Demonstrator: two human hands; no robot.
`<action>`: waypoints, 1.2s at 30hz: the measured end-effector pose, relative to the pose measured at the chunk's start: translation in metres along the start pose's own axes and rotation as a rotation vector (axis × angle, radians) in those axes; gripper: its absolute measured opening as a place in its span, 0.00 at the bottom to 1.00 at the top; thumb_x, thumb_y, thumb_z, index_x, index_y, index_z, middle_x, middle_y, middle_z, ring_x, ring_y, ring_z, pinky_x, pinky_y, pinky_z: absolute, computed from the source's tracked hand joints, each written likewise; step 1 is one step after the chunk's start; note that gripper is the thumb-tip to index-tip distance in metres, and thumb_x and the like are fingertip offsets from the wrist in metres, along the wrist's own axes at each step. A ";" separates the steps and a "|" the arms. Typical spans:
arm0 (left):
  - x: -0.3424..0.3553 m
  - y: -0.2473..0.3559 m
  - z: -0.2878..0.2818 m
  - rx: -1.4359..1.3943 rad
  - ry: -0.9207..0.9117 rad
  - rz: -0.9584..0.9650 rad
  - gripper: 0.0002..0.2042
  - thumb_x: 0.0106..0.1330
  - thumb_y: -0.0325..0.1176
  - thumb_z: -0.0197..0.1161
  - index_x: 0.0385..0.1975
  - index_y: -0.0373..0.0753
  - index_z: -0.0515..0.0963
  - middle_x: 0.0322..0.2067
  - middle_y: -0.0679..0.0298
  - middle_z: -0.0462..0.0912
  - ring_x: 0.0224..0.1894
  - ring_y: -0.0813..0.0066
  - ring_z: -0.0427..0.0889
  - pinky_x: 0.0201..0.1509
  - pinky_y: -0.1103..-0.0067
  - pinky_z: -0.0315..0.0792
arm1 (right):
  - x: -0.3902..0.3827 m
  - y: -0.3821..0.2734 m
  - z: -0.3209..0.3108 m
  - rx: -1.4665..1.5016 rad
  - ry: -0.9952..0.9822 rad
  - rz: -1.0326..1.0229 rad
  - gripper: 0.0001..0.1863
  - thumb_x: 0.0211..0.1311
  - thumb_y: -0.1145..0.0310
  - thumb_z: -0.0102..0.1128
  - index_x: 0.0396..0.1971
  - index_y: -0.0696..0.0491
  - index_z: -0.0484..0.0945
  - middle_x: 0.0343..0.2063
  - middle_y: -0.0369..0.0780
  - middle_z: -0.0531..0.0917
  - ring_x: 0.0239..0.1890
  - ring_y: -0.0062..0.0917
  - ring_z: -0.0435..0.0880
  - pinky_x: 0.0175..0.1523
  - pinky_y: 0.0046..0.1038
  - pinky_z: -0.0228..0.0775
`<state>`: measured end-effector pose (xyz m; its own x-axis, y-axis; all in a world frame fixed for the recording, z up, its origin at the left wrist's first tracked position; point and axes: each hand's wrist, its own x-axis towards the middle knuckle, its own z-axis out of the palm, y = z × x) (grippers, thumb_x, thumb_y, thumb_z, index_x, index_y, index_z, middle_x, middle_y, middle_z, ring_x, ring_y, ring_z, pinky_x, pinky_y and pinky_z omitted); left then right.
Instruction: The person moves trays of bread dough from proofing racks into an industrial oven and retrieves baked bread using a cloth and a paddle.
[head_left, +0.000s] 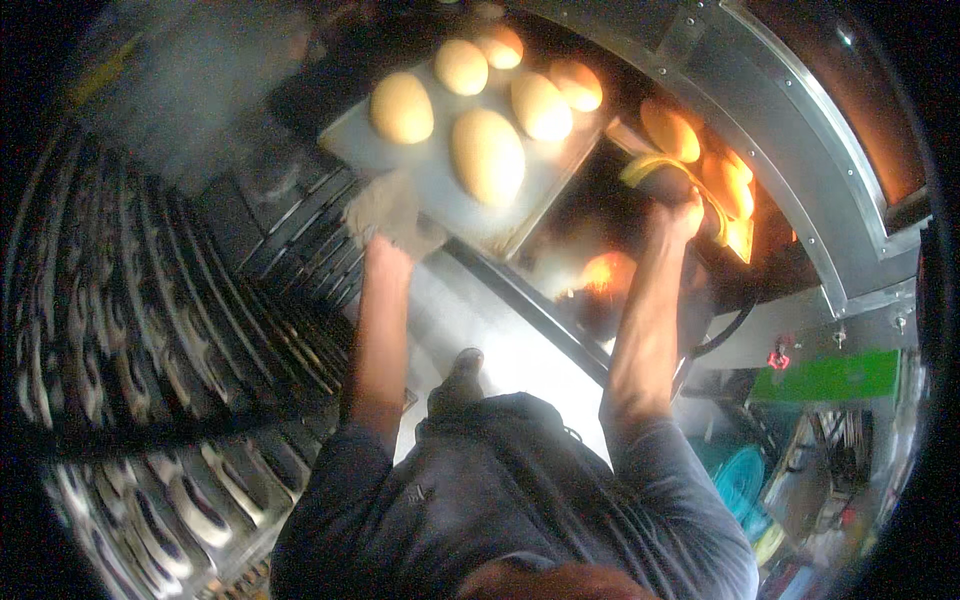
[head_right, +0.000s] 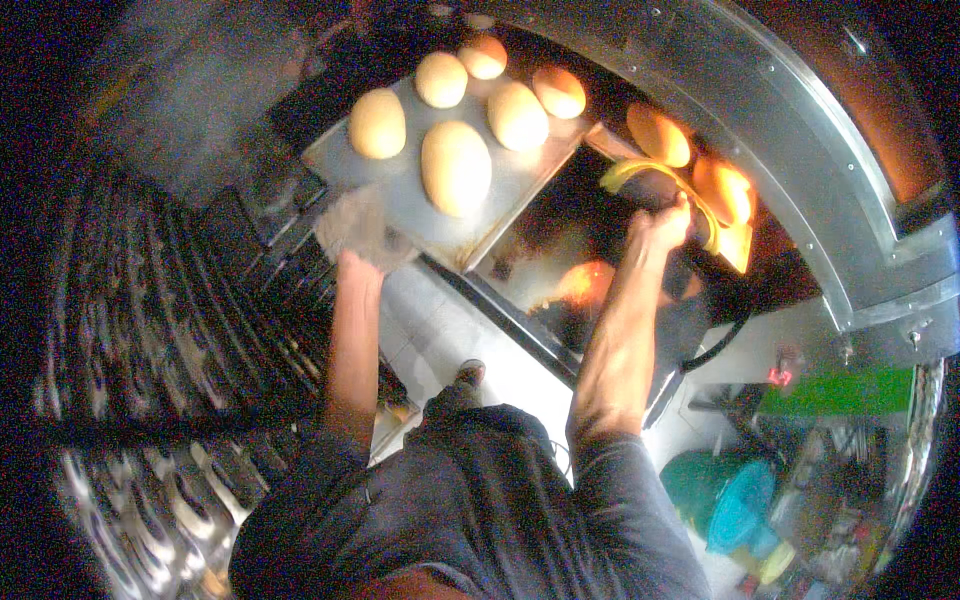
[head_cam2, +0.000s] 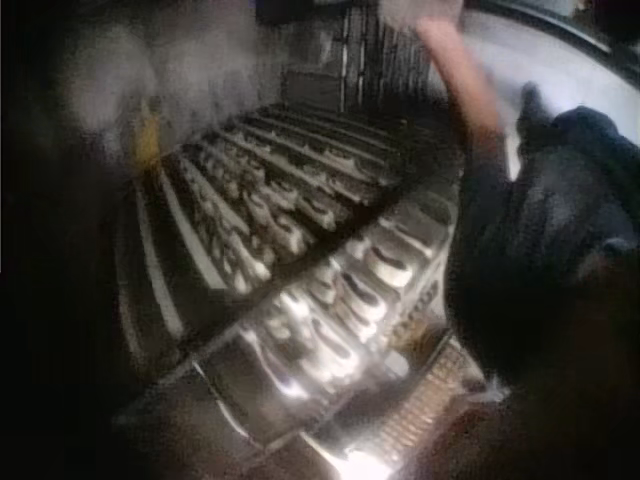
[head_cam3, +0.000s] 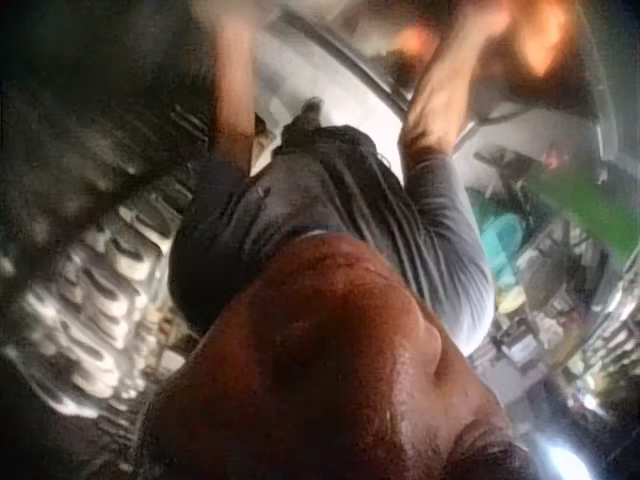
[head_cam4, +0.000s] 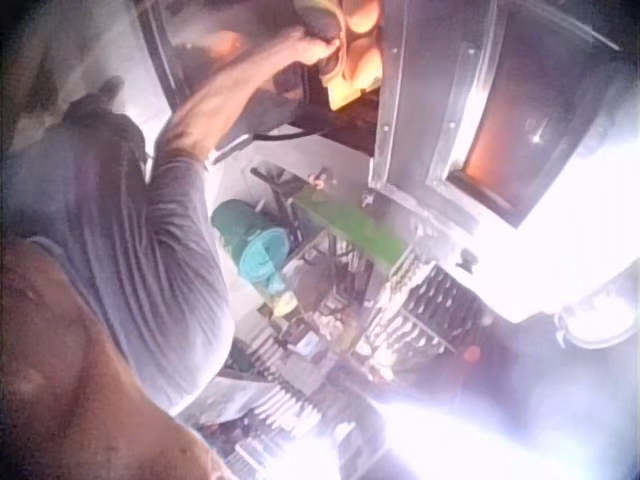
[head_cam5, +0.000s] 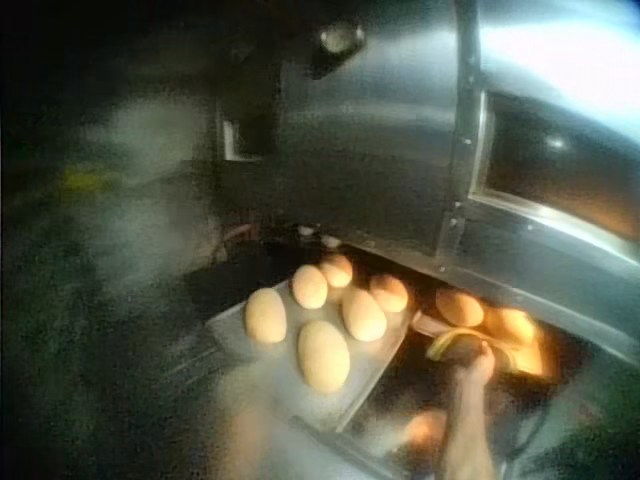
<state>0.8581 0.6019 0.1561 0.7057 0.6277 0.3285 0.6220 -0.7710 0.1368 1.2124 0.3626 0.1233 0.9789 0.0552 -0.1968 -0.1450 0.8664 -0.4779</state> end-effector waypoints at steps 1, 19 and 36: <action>-0.024 -0.005 -0.006 -0.008 -0.010 -0.040 0.19 0.45 0.51 0.66 0.33 0.47 0.78 0.34 0.61 0.83 0.38 0.62 0.81 0.38 0.68 0.76 | -0.002 0.000 -0.002 0.046 -0.024 0.031 0.13 0.63 0.68 0.47 0.43 0.57 0.75 0.43 0.43 0.80 0.47 0.37 0.78 0.59 0.40 0.66; -0.196 0.005 -0.065 -0.138 -0.087 -0.196 0.26 0.40 0.54 0.70 0.35 0.43 0.78 0.35 0.55 0.82 0.39 0.55 0.82 0.39 0.64 0.75 | -0.200 -0.054 -0.012 0.257 -0.142 0.013 0.12 0.58 0.74 0.50 0.41 0.60 0.73 0.37 0.47 0.81 0.38 0.41 0.82 0.49 0.44 0.76; -0.403 0.116 0.123 -0.434 0.537 -0.055 0.12 0.54 0.43 0.57 0.26 0.40 0.74 0.27 0.64 0.76 0.31 0.67 0.78 0.33 0.72 0.73 | -0.345 -0.260 -0.198 0.005 -0.428 0.350 0.22 0.50 0.78 0.61 0.48 0.64 0.73 0.50 0.49 0.77 0.54 0.40 0.75 0.64 0.46 0.62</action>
<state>0.6876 0.2729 -0.0756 0.3416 0.6129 0.7125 0.3812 -0.7833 0.4910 0.8835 0.0196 0.1462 0.8438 0.5361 0.0225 -0.4727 0.7625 -0.4418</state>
